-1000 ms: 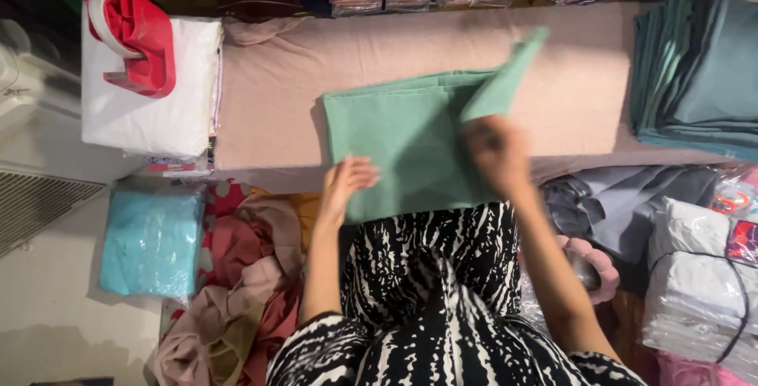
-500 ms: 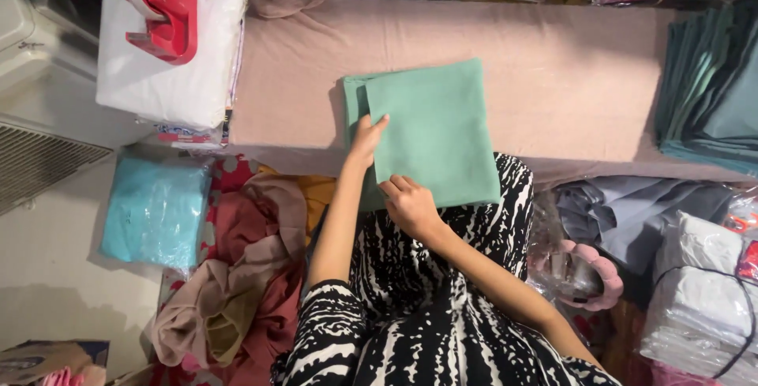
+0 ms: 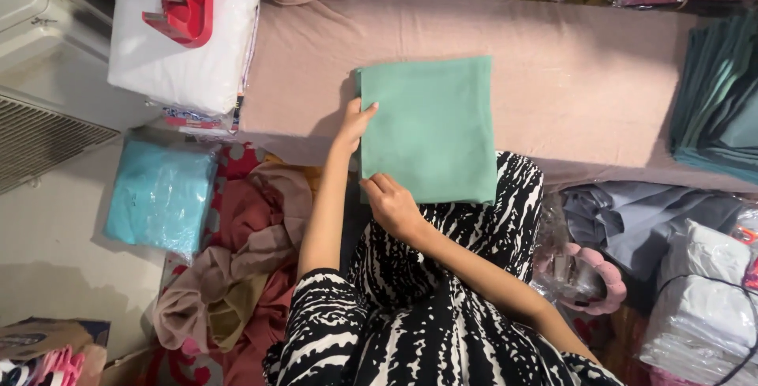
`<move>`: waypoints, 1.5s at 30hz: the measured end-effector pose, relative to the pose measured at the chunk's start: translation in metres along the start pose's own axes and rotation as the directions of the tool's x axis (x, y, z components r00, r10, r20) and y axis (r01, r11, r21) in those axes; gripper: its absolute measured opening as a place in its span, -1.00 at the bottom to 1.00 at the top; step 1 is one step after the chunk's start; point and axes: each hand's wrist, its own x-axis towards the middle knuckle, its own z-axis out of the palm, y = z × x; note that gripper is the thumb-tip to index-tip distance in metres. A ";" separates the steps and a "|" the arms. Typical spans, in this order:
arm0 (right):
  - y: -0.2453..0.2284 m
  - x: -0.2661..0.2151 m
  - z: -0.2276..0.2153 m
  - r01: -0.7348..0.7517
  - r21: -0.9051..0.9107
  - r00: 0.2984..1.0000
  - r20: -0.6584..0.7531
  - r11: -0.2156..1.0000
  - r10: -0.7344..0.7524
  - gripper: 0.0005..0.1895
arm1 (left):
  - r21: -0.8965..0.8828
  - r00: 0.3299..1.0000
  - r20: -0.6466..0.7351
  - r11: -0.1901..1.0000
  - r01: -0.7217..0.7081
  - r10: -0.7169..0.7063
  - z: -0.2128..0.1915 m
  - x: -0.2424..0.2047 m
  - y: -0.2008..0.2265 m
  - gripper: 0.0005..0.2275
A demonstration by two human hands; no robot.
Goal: A person sits on the floor and neatly folds several pieces of fabric, likely hijabs or scarves, and stacks them together.
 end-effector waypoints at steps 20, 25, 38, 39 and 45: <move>0.016 -0.012 0.057 0.076 -0.048 0.996 -0.050 0.996 -0.078 -0.88 | 0.086 0.936 -0.096 0.940 -0.331 0.339 0.000 0.002 0.026 -0.33; 0.014 -0.007 0.049 0.103 -0.115 0.991 -0.071 0.988 -0.111 -0.86 | 0.303 0.800 -0.344 0.864 -0.401 0.492 -0.006 -0.006 0.005 -0.42; 0.018 -0.019 0.056 0.099 -0.133 0.984 -0.132 0.986 -0.117 -0.93 | -0.142 0.969 -0.118 0.970 0.200 -0.217 -0.030 -0.149 -0.077 -0.53; 0.016 -0.021 0.053 0.097 -0.128 0.984 -0.134 0.987 -0.115 -0.95 | -0.195 0.966 -0.134 0.962 0.194 -0.222 -0.029 -0.157 -0.064 -0.61; 0.008 -0.040 0.041 -0.170 0.411 0.983 0.129 0.896 0.127 -0.62 | -0.212 0.957 -0.164 0.956 0.204 -0.241 -0.033 -0.163 -0.087 -0.74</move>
